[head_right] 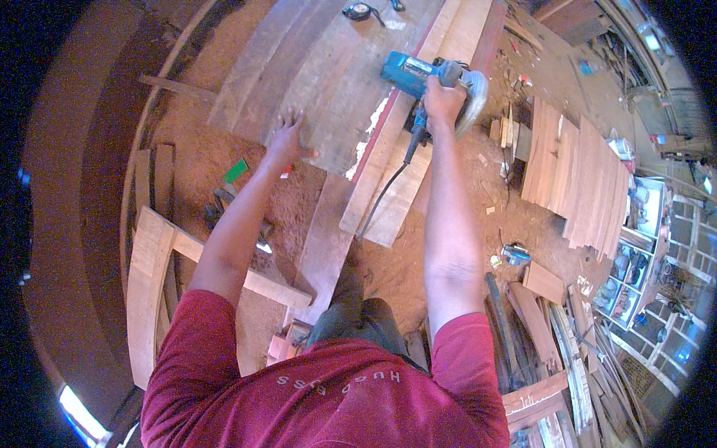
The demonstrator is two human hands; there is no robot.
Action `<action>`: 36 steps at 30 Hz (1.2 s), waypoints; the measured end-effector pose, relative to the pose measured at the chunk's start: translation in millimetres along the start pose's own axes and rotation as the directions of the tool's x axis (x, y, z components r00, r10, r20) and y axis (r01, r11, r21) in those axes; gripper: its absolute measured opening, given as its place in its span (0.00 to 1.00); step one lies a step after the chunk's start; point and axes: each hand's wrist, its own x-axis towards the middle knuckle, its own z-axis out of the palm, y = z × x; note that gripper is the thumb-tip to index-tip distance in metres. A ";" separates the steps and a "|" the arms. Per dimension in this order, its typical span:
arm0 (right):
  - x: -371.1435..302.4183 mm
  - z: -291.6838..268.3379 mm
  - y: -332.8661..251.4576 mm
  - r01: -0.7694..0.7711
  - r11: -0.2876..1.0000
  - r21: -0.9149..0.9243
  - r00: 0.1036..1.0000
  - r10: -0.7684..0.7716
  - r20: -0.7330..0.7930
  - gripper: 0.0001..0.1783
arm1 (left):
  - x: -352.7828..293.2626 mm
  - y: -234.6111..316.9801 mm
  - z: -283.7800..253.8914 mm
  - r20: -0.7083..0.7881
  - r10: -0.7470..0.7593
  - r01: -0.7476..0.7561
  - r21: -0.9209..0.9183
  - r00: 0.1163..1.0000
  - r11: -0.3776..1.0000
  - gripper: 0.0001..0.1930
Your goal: The person uses a circular saw to cut a long wooden board, then measures wooden pieces using a tape measure and marks them with a pen, and finally hammers nails into a board to attach it to a curved wooden structure.
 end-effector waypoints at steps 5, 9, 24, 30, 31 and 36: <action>7.8 2.0 -1.0 -0.030 0.999 0.025 1.000 0.030 0.007 0.10 | -19.4 2.0 13.1 -0.203 0.101 -0.119 -0.080 0.974 0.990 0.52; 15.8 -3.7 3.6 -0.006 1.000 0.027 1.000 0.007 -0.005 0.10 | -96.6 50.0 64.9 -0.347 0.247 -0.362 -0.321 0.905 0.875 0.31; 39.1 5.0 -4.5 -0.033 0.999 0.028 0.999 0.032 0.012 0.10 | -241.9 197.4 106.1 0.148 0.449 0.022 -0.962 0.881 0.274 0.36; 56.1 4.2 -5.8 -0.020 0.999 -0.029 1.000 0.021 0.013 0.10 | -229.5 203.0 136.3 0.125 0.462 0.008 -0.969 0.878 0.246 0.38; 57.2 5.1 -7.9 -0.015 0.999 -0.041 1.000 0.015 0.008 0.10 | -227.6 205.5 137.8 0.095 0.472 -0.014 -0.975 0.876 0.223 0.37; 68.8 7.7 -5.5 -0.030 1.000 0.005 1.000 0.030 0.008 0.11 | -222.1 232.3 136.4 0.246 0.521 0.213 -0.969 0.817 0.124 0.37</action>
